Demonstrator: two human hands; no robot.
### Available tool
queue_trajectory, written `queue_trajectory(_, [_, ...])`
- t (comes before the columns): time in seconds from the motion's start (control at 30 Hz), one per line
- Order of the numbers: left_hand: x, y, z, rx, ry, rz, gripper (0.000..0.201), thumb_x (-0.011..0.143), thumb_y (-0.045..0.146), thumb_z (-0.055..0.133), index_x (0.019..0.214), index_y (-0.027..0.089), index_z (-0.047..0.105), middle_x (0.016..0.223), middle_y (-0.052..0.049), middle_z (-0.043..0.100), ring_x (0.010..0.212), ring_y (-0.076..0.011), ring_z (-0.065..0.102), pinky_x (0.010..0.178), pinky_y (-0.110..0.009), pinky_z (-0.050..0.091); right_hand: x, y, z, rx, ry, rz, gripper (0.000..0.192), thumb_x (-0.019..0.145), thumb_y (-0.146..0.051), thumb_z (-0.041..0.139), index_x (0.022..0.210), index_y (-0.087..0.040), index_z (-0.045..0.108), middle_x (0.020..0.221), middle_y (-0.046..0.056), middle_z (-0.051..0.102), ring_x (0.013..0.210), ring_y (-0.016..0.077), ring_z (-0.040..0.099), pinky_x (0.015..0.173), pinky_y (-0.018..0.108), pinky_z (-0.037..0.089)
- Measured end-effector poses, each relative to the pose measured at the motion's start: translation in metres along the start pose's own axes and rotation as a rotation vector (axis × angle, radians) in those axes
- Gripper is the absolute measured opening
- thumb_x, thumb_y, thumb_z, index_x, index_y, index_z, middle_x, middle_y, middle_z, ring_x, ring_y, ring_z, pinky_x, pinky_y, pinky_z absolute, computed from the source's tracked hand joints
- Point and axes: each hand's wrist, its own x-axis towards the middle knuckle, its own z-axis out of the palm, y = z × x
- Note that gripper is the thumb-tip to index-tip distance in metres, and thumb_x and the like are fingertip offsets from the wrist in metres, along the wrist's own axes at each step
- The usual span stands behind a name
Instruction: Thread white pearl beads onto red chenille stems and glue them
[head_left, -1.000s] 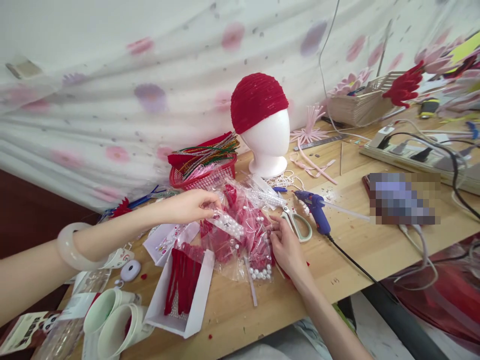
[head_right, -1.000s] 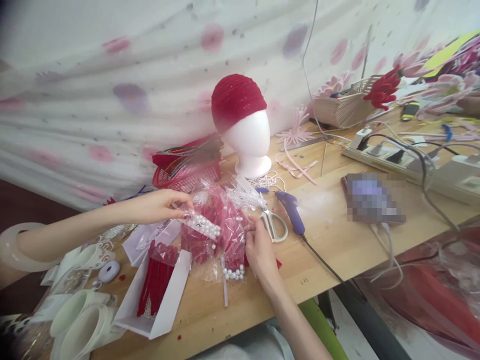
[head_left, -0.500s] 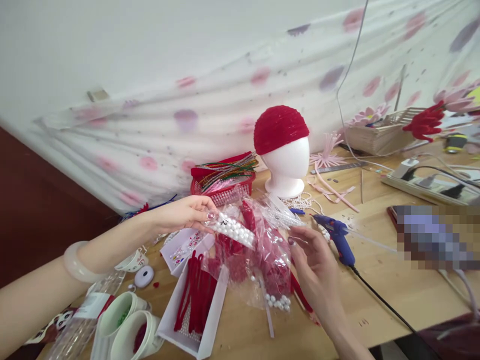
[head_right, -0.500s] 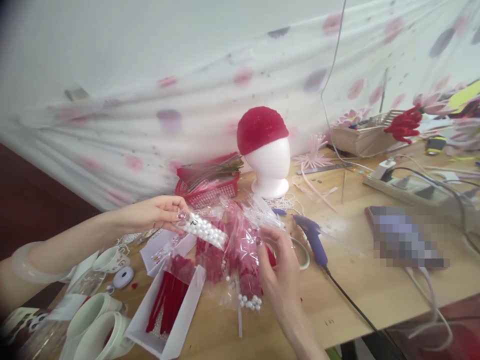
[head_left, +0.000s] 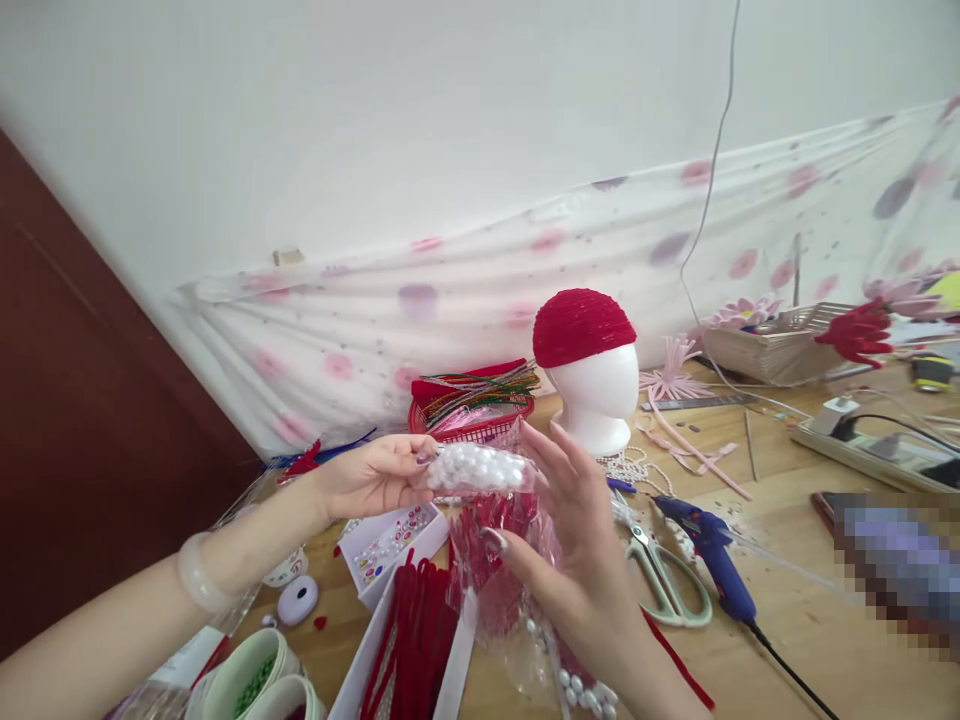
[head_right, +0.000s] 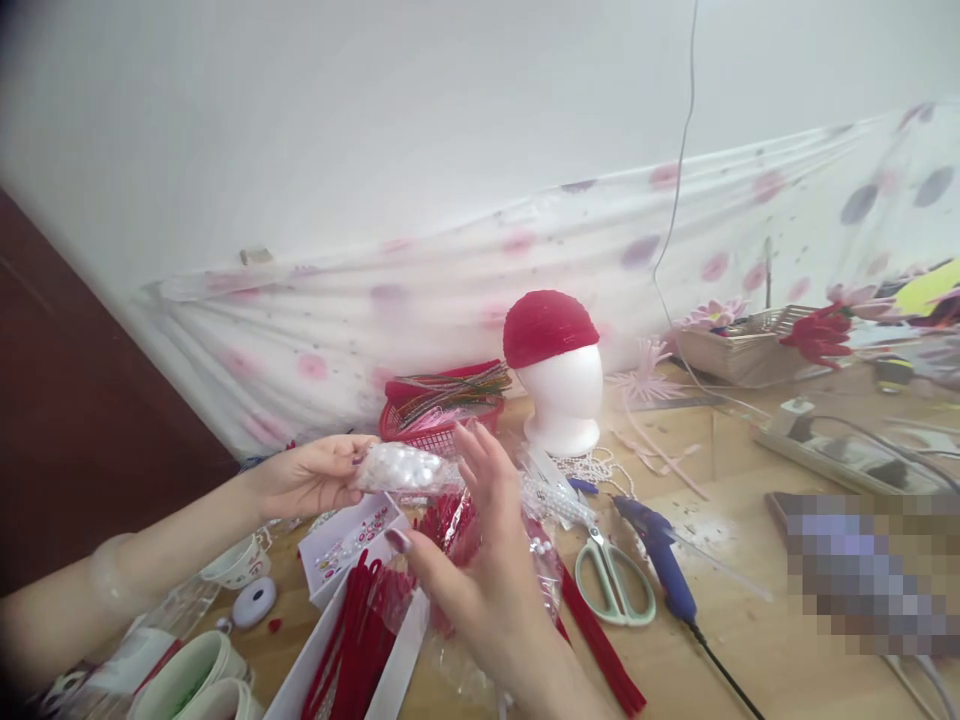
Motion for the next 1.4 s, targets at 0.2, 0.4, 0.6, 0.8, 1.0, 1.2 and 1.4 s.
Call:
queue_trajectory(0.2, [0.002,-0.020,0.024,-0.089,-0.069,-0.069,0.033,0.072,0.015,0.076,0.102,0.014,0.062,0.093,-0.004,0.072,0.085,-0.0153,0.072,0.077,-0.024,0.054,0.031,-0.008,0.034,0.089,0.192,-0.005,0.018,0.094,-0.030,0.060,0.111,-0.025,0.057,0.108,0.005,0.069,0.102,0.0213,0.066,0.093,0.040,0.051])
queue_trajectory(0.4, [-0.038,-0.025,0.028,-0.085,-0.019,-0.083,0.009,0.091,0.015,0.054,0.097,0.012,0.060,0.081,-0.007,0.073,0.068,-0.0142,0.071,0.059,-0.021,0.052,0.053,0.002,0.061,0.660,0.326,0.428,0.039,0.101,-0.041,0.043,0.067,-0.024,0.041,0.058,-0.008,0.044,0.048,0.0103,0.049,0.055,0.023,0.048])
queue_trajectory(0.6, [-0.100,-0.033,0.015,0.153,0.163,-0.029,0.027,0.098,0.040,0.046,0.105,0.017,0.058,0.088,-0.006,0.073,0.071,-0.0150,0.069,0.068,-0.029,0.054,0.059,0.018,0.094,0.907,0.291,0.891,0.048,0.105,-0.033,0.040,0.059,-0.022,0.033,0.050,-0.010,0.035,0.038,0.0060,0.039,0.048,0.015,0.045])
queue_trajectory(0.8, [-0.161,-0.070,-0.029,1.048,0.529,-0.052,0.015,0.088,0.026,0.056,0.095,0.018,0.067,0.087,-0.002,0.070,0.080,-0.0178,0.065,0.070,-0.028,0.046,0.020,0.036,0.121,0.854,0.163,1.195,0.048,0.106,-0.030,0.035,0.060,-0.020,0.042,0.050,-0.007,0.042,0.040,0.0064,0.044,0.049,0.017,0.049])
queue_trajectory(1.0, [-0.166,-0.120,-0.051,1.543,0.335,0.164,0.021,0.090,0.019,0.057,0.107,0.019,0.070,0.107,-0.008,0.067,0.098,-0.0223,0.061,0.082,-0.032,0.043,-0.008,0.067,0.115,0.736,0.083,1.286,0.032,0.096,-0.030,0.057,0.066,-0.019,0.054,0.052,-0.008,0.044,0.041,0.0071,0.046,0.061,0.024,0.058])
queue_trajectory(1.2, [-0.140,-0.128,-0.060,1.600,0.218,0.240,0.020,0.088,0.012,0.057,0.072,0.019,0.066,0.078,-0.006,0.068,0.080,-0.0205,0.058,0.078,-0.033,0.041,-0.006,0.079,0.070,0.619,0.140,1.263,0.025,0.086,-0.027,0.065,0.065,-0.021,0.053,0.051,-0.009,0.044,0.039,0.0078,0.046,0.072,0.038,0.063])
queue_trajectory(1.4, [-0.136,-0.126,-0.061,1.578,0.180,0.177,0.018,0.086,0.005,0.055,0.076,0.018,0.061,0.073,-0.005,0.064,0.072,-0.0190,0.055,0.065,-0.031,0.036,-0.003,0.065,0.052,0.514,0.447,1.305,0.038,0.098,-0.022,0.043,0.061,-0.019,0.050,0.051,-0.007,0.042,0.037,0.0062,0.043,0.066,0.035,0.064])
